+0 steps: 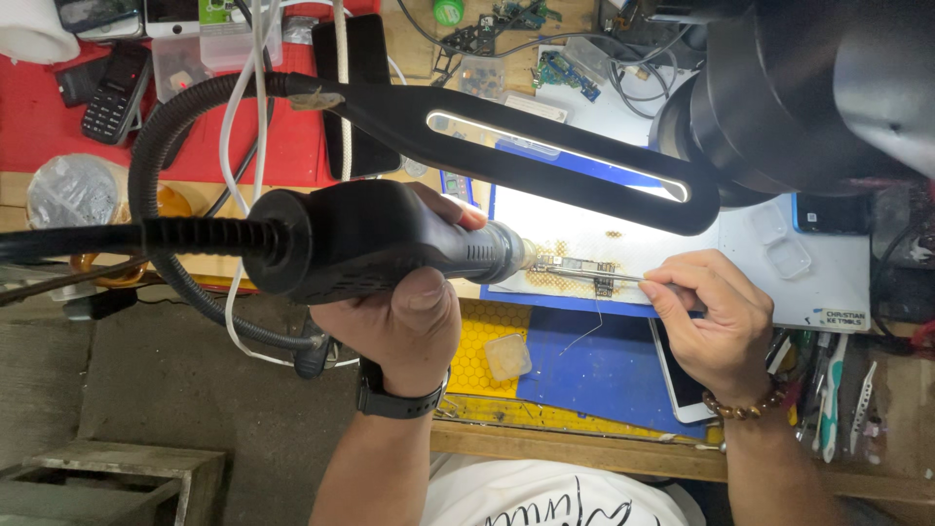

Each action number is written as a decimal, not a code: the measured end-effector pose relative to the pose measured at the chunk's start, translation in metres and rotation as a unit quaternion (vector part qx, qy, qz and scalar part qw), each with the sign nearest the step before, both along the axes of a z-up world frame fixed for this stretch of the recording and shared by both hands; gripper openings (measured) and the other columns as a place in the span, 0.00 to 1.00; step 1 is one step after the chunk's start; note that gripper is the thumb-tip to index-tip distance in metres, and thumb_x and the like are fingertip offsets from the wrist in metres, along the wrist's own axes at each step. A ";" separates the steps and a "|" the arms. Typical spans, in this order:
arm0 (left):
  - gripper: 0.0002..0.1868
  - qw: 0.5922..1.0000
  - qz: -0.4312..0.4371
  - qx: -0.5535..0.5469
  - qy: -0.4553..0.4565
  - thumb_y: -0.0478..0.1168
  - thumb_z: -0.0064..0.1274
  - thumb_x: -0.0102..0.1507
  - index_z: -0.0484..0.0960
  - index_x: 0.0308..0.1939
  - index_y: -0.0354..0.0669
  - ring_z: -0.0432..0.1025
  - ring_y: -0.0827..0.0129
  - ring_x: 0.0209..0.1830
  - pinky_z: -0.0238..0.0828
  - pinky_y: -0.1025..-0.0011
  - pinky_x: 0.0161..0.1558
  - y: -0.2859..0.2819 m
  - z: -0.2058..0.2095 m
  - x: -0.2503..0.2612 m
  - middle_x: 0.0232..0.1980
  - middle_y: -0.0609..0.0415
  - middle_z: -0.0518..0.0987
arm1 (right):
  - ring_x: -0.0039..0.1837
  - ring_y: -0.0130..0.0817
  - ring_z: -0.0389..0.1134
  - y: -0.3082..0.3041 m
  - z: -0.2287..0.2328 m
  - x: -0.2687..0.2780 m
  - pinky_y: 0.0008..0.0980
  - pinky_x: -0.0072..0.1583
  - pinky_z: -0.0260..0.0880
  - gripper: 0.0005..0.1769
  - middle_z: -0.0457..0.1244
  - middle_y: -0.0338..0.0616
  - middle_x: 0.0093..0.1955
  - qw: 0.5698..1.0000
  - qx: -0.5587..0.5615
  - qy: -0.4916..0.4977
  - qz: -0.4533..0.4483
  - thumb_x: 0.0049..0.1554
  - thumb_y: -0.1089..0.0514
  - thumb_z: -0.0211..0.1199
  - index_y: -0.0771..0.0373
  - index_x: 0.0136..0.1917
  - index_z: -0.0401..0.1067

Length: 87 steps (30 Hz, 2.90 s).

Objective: The person uses a hot air gun and tweezers to work on a small electronic component on a blue mat. They then use a small yellow fan to cool the component.

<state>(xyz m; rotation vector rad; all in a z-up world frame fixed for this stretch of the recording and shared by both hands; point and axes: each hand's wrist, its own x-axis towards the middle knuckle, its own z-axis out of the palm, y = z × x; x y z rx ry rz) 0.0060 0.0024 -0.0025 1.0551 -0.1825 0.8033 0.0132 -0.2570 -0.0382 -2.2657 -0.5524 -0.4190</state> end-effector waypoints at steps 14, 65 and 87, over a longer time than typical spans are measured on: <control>0.34 1.000 -0.007 -0.001 -0.004 0.60 0.65 0.64 0.70 0.55 0.34 0.80 0.56 0.37 0.84 0.59 0.42 0.000 -0.002 -0.008 0.39 0.40 0.80 | 0.38 0.21 0.64 0.000 0.000 0.000 0.21 0.41 0.64 0.04 0.68 0.42 0.44 1.000 -0.003 0.001 0.001 0.57 0.69 0.70 0.67 0.45 0.76; 0.45 0.989 0.013 -0.134 0.060 0.74 0.54 0.59 0.70 0.58 0.35 0.74 0.53 0.34 0.80 0.52 0.38 0.055 0.026 -0.032 0.38 0.39 0.76 | 0.39 0.22 0.65 0.003 0.001 -0.001 0.22 0.42 0.65 0.04 0.68 0.43 0.45 1.000 0.005 -0.004 -0.017 0.58 0.69 0.70 0.68 0.47 0.77; 0.35 0.976 0.113 0.058 0.179 0.63 0.56 0.60 0.73 0.54 0.36 0.73 0.59 0.32 0.77 0.58 0.35 0.192 0.073 -0.030 0.38 0.43 0.78 | 0.38 0.21 0.63 0.004 -0.002 -0.003 0.22 0.40 0.63 0.03 0.68 0.40 0.43 1.000 0.022 -0.015 -0.016 0.57 0.68 0.70 0.67 0.46 0.76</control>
